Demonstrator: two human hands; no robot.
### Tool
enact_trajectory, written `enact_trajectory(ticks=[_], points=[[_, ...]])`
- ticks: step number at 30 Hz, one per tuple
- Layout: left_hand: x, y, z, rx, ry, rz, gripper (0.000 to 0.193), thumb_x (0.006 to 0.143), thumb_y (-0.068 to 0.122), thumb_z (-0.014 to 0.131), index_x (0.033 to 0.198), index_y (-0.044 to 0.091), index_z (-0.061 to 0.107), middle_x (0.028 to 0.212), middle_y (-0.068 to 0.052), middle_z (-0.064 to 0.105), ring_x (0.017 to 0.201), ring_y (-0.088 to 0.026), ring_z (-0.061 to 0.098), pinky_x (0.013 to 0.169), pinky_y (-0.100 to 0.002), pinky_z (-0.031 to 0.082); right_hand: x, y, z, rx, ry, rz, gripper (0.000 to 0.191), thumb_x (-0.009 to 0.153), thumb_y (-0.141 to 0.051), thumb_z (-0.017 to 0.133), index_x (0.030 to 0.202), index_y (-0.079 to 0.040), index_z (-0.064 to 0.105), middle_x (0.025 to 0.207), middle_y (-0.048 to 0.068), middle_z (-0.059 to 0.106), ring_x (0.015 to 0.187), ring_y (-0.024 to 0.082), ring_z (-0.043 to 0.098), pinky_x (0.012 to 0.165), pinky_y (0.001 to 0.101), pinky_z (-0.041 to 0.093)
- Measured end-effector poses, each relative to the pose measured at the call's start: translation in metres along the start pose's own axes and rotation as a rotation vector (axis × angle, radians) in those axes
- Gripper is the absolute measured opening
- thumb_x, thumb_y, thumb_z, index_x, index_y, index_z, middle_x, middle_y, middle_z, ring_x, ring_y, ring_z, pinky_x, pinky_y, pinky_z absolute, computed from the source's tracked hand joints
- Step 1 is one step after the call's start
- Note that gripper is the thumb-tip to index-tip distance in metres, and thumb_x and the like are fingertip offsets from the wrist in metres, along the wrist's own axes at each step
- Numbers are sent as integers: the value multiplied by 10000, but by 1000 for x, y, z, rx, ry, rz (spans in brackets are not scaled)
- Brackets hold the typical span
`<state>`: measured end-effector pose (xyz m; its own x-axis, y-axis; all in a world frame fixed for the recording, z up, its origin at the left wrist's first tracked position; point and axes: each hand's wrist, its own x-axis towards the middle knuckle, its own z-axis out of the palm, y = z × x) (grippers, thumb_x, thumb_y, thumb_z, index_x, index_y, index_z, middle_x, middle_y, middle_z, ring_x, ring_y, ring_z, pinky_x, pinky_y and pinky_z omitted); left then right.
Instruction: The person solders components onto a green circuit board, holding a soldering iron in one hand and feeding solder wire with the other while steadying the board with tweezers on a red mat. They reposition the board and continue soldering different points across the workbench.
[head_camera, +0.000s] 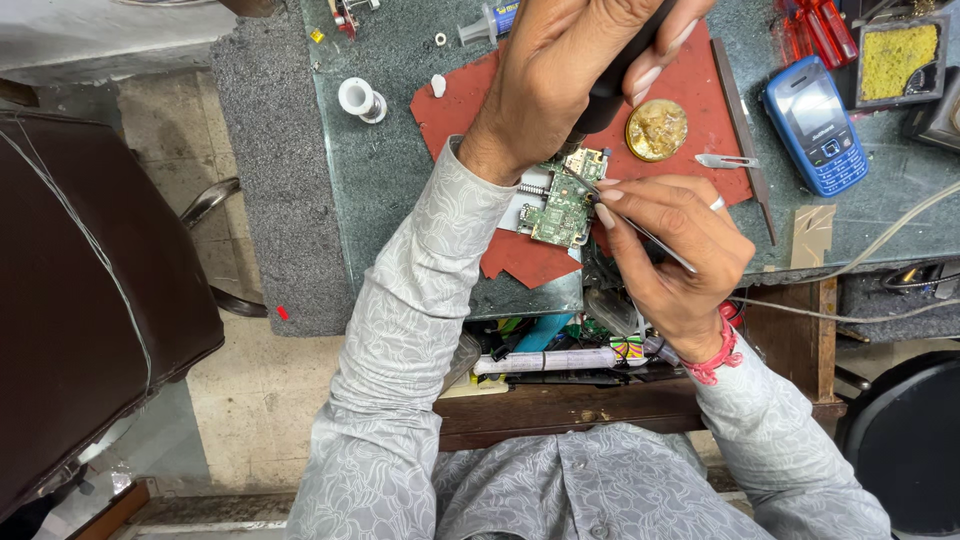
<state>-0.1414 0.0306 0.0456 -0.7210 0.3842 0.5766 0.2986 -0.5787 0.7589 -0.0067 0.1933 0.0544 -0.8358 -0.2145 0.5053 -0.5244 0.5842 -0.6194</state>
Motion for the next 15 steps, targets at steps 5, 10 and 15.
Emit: enact_trajectory(ticks=[5, 10, 15], points=[[1, 0, -2, 13, -13, 6, 412, 1243, 331, 427, 1032, 4, 566, 823, -42, 540, 673, -98, 535, 632, -241, 464, 0, 0, 1, 11, 14, 22, 174, 964, 71, 800, 1103, 4, 720, 1114, 123, 758, 978, 237, 728, 884, 306, 542], [0, 0, -3, 19, -27, 21, 418, 1217, 327, 416, 1006, -3, 563, 790, -41, 529, 667, -100, 523, 635, -246, 446, 1, -1, 3, 63, 30, 68, 166, 993, 74, 788, 1125, 19, 703, 1127, 121, 752, 1002, 234, 727, 908, 303, 545], [-1, -3, -4, -26, -5, -12, 411, 1210, 329, 430, 1011, -4, 566, 787, -42, 525, 668, -101, 508, 636, -248, 431, 2, 1, 3, 147, 25, 168, 164, 1010, 81, 774, 1147, 29, 700, 1088, 134, 748, 1021, 205, 718, 902, 282, 568]])
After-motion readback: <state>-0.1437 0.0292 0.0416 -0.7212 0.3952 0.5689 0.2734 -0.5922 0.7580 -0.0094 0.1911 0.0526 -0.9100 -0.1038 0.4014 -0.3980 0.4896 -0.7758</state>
